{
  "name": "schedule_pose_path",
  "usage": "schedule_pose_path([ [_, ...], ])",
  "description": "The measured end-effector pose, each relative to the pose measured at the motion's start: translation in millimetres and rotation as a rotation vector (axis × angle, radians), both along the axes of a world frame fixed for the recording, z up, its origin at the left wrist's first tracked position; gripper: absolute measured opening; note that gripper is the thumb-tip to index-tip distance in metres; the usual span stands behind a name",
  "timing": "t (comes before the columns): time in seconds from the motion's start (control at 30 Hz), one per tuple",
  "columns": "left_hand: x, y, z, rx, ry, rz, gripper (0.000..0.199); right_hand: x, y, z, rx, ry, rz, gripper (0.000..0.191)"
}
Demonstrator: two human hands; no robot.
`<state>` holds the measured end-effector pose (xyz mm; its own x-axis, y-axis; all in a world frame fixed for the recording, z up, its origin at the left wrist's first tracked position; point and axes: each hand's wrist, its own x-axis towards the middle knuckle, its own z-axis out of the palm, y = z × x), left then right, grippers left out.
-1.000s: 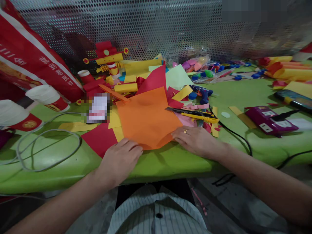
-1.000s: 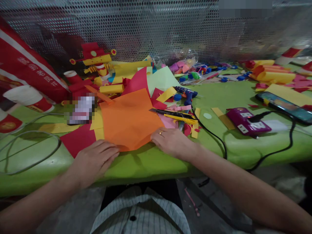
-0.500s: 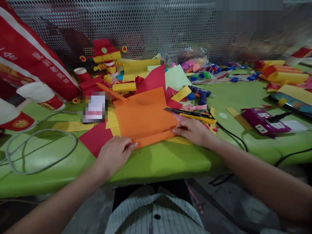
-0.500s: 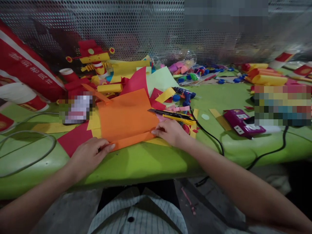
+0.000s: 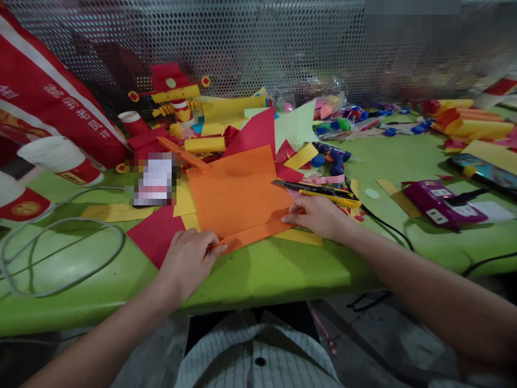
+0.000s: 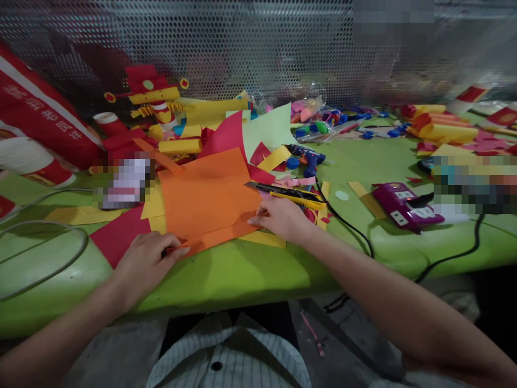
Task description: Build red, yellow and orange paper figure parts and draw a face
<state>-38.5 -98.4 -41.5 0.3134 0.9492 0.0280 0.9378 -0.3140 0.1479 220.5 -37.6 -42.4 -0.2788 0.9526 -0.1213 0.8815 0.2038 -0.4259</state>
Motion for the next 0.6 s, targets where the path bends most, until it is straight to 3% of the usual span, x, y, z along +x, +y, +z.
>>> schedule_pose_path([
  [0.27,5.7,1.6,5.6,-0.067,0.09,0.007,0.02,-0.7,2.3,1.7,-0.04,-0.009,-0.009,0.025],
  [0.6,3.8,-1.3,5.9,-0.066,0.104,-0.107,0.034,-2.7,3.8,5.0,-0.036,-0.035,-0.017,0.028],
])
